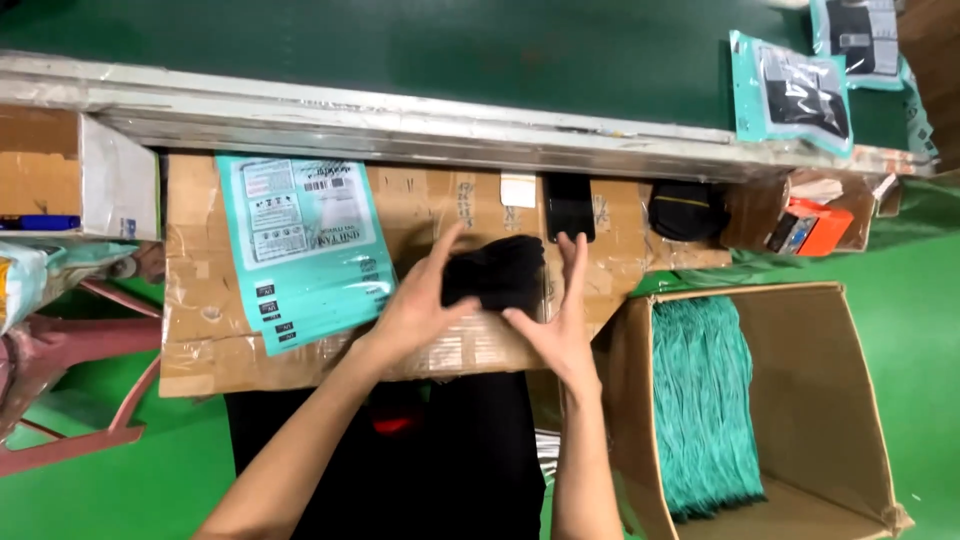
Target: The person picks up black face masks from a stack, folds and arranges them, and inserts them into teal resealable plastic pouches. They press each pouch closed and place the finished pouches onto the adjacent conveyor belt, repeating the packing cycle.
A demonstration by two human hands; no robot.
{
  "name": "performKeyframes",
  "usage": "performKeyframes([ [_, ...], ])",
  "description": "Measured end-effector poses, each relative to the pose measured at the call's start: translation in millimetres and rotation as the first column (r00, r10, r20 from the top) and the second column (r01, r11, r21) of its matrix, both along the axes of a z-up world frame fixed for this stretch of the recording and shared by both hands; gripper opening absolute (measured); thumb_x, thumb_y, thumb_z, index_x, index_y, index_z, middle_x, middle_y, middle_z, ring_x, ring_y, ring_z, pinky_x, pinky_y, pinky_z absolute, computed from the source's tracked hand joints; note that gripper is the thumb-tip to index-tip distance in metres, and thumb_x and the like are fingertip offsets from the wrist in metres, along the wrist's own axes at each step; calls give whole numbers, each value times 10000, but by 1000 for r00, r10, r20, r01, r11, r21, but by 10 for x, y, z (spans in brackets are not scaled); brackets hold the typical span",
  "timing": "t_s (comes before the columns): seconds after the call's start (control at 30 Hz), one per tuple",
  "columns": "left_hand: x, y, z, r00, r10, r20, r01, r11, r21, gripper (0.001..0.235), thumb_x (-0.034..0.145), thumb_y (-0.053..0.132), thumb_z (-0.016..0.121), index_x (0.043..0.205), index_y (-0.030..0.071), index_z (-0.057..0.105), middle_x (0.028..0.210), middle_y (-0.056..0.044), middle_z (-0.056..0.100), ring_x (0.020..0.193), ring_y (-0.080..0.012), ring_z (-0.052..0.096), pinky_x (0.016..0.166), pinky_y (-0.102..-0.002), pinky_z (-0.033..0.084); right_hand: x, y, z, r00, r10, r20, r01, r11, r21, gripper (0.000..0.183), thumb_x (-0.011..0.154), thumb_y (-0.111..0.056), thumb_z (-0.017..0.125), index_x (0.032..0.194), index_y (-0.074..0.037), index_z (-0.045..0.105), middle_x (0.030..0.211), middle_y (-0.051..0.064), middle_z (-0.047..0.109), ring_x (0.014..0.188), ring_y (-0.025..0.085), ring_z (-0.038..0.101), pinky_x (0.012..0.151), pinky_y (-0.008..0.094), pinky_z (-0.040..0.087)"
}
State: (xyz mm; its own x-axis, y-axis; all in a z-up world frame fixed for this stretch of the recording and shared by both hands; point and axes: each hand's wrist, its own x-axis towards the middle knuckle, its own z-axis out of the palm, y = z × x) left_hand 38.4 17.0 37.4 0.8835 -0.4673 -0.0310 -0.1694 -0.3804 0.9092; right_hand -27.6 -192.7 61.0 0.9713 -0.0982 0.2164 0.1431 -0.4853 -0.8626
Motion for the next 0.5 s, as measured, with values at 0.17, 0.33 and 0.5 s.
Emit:
performKeyframes([
  [0.17,-6,-75,-27,986,-123,112,134,987,-94,1190,738,154,877,1604,111,61,1563,-271,362,1410,-439,370,1158,-513,304,94,26,-184,994,103,-32,-100,991,94,1314,712,-45,888,1655,-60,-28,1607,212,296,1483,321,341,1221,438,320],
  [0.33,-130,-41,-213,989,-148,-21,142,974,-177,1089,869,174,777,1711,134,87,1465,-156,593,1404,-349,526,1222,-480,388,15,58,-334,999,37,-14,-36,993,116,1266,729,-40,882,1680,-79,47,1410,161,553,1289,247,582,1149,393,474],
  [0.5,-203,-75,-222,954,93,286,-24,971,-236,1330,656,249,925,1606,27,22,1451,-247,452,1364,-402,422,1162,-521,319,-55,85,-477,1000,6,-24,2,950,313,1077,789,4,846,1651,-53,203,1475,137,531,1295,249,606,1124,398,519],
])
